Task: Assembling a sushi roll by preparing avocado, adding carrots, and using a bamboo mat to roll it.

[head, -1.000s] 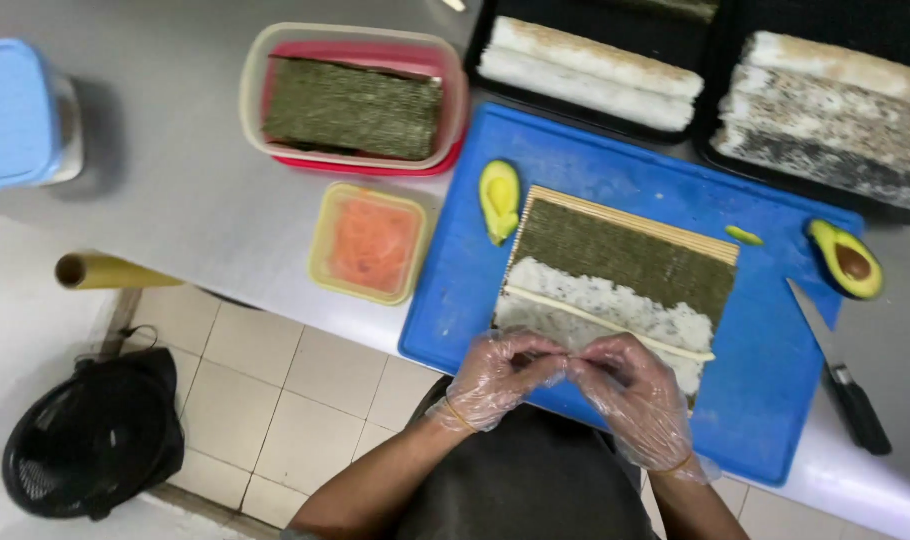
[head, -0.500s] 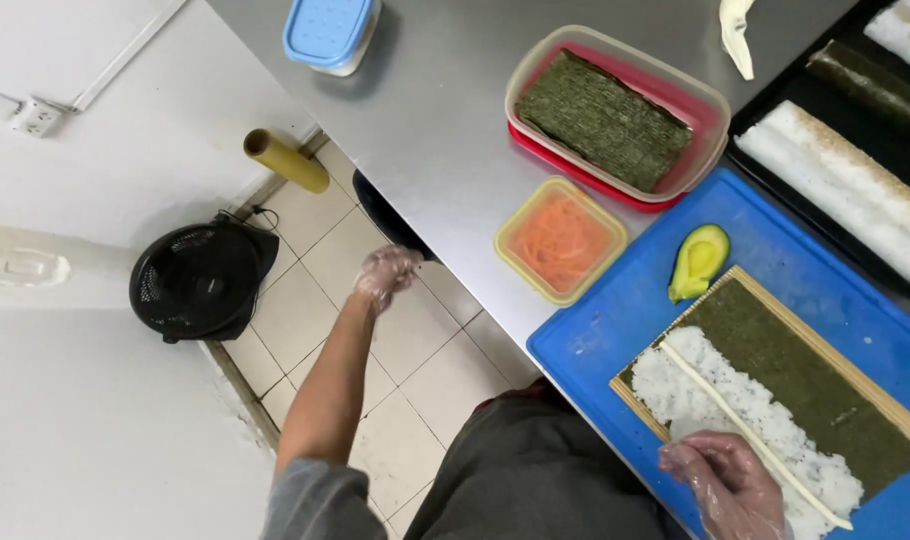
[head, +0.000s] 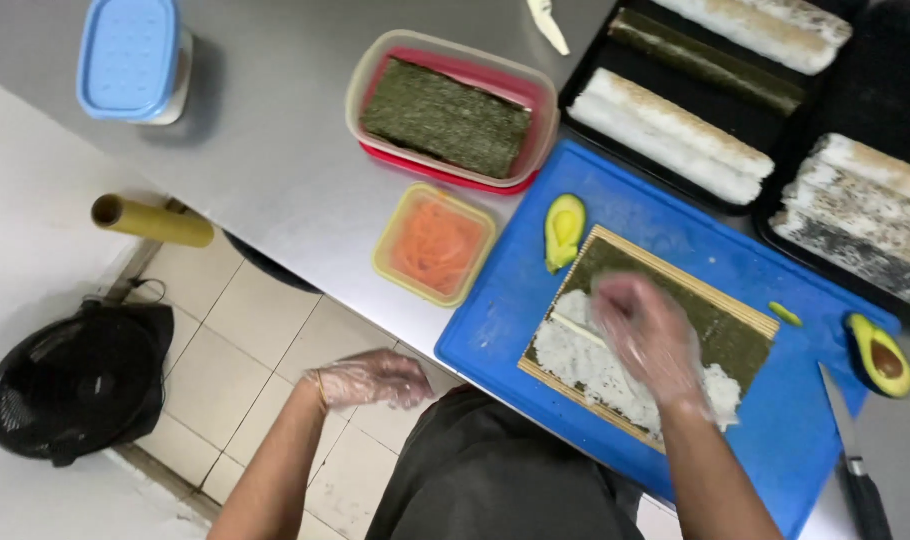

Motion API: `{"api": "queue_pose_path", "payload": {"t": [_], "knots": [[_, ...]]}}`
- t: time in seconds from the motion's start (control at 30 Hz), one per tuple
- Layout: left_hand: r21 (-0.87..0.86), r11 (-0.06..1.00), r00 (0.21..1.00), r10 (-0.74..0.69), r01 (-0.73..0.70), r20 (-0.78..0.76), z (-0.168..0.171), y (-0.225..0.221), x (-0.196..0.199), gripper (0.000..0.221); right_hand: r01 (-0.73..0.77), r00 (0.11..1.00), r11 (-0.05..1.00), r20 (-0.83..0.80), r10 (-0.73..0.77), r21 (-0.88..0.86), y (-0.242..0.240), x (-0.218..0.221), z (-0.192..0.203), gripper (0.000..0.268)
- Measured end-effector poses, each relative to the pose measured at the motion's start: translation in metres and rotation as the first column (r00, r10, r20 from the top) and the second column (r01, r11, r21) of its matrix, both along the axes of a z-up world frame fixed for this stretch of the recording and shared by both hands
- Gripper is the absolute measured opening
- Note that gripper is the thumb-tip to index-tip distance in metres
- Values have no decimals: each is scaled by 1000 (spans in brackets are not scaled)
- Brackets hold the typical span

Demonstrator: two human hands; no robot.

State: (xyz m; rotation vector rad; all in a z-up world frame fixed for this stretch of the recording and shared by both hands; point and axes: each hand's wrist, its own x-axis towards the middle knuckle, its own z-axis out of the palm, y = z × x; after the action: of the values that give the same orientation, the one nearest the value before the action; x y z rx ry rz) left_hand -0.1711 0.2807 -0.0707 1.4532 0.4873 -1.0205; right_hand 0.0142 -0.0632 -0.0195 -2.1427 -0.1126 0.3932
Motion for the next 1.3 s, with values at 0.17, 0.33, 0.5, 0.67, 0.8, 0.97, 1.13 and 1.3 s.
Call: {"api": "queue_pose_path", "payload": {"t": [0.17, 0.33, 0.5, 0.67, 0.8, 0.97, 1.13, 1.3], "knots": [[-174, 981, 909, 148, -86, 389, 37, -69, 27, 26, -281, 934, 722, -5, 358, -632, 91, 76, 29, 109], [-158, 926, 787, 375, -343, 490, 36, -93, 61, 17, -339, 903, 713, 0, 430, -613, 108, 90, 3, 95], [-173, 841, 649, 511, -512, 563, 30, -121, 91, 23, -261, 956, 930, 64, 286, -258, 53, 72, -34, 66], [-178, 898, 714, 429, -402, 553, -1, -166, 115, 42, -136, 982, 984, -150, 118, -115, -9, 12, 4, 44], [-216, 917, 791, 400, -337, 463, -21, -196, 124, 40, -10, 988, 986, -151, -16, -167, -43, -17, -2, 42], [-265, 938, 897, 305, -224, 320, 14, -207, 133, 35, 192, 955, 981, 222, -195, 38, -67, -50, -35, 23], [-221, 970, 921, 176, -102, 348, 18, -216, 136, 26, 224, 896, 970, 372, -244, 98, -78, -55, -38, 18], [-236, 968, 898, 178, -85, 403, 12, -221, 134, 15, 240, 902, 963, 338, -269, 127, -84, -52, -38, 23]]}}
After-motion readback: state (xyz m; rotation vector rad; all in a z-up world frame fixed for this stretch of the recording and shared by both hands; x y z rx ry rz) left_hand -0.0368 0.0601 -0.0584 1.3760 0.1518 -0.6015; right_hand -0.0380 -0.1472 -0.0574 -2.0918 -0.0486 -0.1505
